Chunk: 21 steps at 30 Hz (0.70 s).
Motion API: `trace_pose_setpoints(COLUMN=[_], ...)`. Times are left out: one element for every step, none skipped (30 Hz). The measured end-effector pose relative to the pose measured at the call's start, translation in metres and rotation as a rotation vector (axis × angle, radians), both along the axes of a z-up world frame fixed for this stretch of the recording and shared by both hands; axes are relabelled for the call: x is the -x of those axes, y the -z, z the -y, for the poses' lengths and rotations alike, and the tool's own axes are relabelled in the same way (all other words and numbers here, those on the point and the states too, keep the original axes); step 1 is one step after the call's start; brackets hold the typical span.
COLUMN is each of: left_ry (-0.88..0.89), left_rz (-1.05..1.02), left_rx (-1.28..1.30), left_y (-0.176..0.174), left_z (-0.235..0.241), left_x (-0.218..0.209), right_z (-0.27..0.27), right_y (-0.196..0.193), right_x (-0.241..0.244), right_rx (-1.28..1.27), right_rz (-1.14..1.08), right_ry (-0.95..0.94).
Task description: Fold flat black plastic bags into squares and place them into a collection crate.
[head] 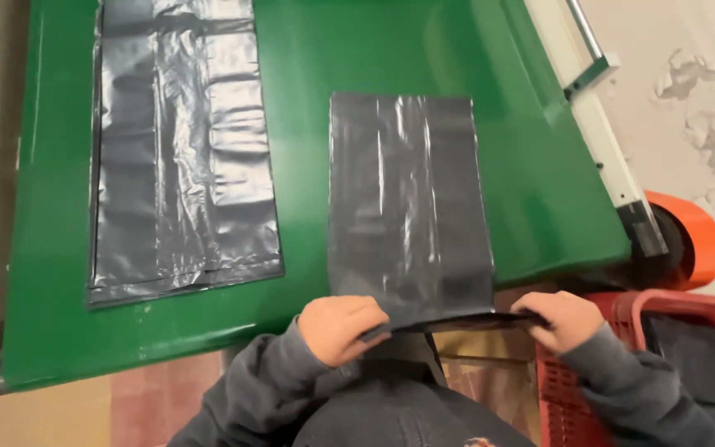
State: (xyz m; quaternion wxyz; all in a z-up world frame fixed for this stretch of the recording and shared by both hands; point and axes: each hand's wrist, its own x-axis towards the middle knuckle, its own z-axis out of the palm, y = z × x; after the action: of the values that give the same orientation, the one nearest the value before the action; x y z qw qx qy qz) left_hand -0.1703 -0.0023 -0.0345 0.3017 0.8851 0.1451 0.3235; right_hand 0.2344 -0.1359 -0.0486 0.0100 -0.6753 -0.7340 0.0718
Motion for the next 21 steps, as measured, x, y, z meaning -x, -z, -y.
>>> trace_pose_setpoints(left_ry=[0.037,0.03,-0.005,-0.04,-0.042,-0.102,-0.163,-0.164,-0.278,-0.391,-0.396,-0.497,-0.597,-0.603,-0.681,-0.756,-0.762,-0.768,-0.771,-0.774,-0.793], left_rz=[0.035,0.04,0.1,0.16,0.164,0.282,0.403,0.409,0.298,0.185,0.191,0.122,0.052,0.056,-0.059,-0.175,-0.178,-0.251,-0.326,-0.33,-0.321], left_rx=[0.112,0.118,0.282,0.445,0.448,0.68,0.899,0.89,0.952,1.011,1.013,0.921,0.822,0.825,0.675,0.522,0.521,0.518,0.517,0.516,0.481], left_y=[-0.003,0.001,0.005,0.009,0.025,0.039,0.051,0.097,0.141,0.182,0.201,0.222,0.242,0.234,0.223,0.211,0.203,0.196,0.189,0.185,0.179], left_z=[-0.006,-0.025,-0.041,-0.057,-0.08,-0.104,-0.132,-0.173,-0.21,-0.246,-0.261,-0.276,-0.29,-0.287,-0.29,-0.294,-0.288,-0.283,-0.276,-0.273,-0.272], left_x=[0.007,0.006,0.006,0.005,-0.004,-0.014,-0.025,-0.034,-0.044,-0.056,-0.062,-0.069,-0.074,-0.079,-0.082,-0.086,-0.086,-0.086,-0.088,-0.088,-0.088], right_z=[-0.004,-0.026,-0.044,-0.063,-0.091,-0.118,-0.151,-0.18,-0.21,-0.241,-0.265,-0.289,-0.313,-0.323,-0.338,-0.354,-0.362,-0.371,-0.376,-0.377,-0.38], right_y=[0.0,-0.015,-0.029,-0.044,-0.041,-0.039,-0.037,-0.027,-0.017,-0.007,0.008,0.023,0.039,0.063,0.086,0.108,0.12,0.133,0.146,0.144,0.14], right_x=[-0.005,0.001,0.009,0.016,0.01,0.003,-0.004,-0.009,-0.014,-0.019,-0.021,-0.023,-0.024,-0.034,-0.043,-0.052,-0.06,-0.067,-0.076,-0.071,-0.067], right_rx=[0.126,0.133,0.03,-0.073,-0.07,-0.176,-0.294,-0.301,-0.325,-0.348,-0.345,-0.334,-0.323,-0.32,-0.34,-0.361,-0.36,-0.375,-0.389,-0.388,-0.399], right_rz=[-0.079,-0.074,-0.188,-0.301,-0.297,-0.312,-0.327,-0.324,-0.357,-0.391,-0.389,-0.415,-0.442,-0.441,-0.415,-0.39,-0.395,-0.35,-0.305,-0.31,-0.257], right_ry=[0.063,0.057,0.044,0.035,0.033,0.018,-0.001,-0.007,0.027,0.061,0.054,0.108,0.161,0.154,0.174,0.194,0.19,0.17,0.154,0.153,0.112])
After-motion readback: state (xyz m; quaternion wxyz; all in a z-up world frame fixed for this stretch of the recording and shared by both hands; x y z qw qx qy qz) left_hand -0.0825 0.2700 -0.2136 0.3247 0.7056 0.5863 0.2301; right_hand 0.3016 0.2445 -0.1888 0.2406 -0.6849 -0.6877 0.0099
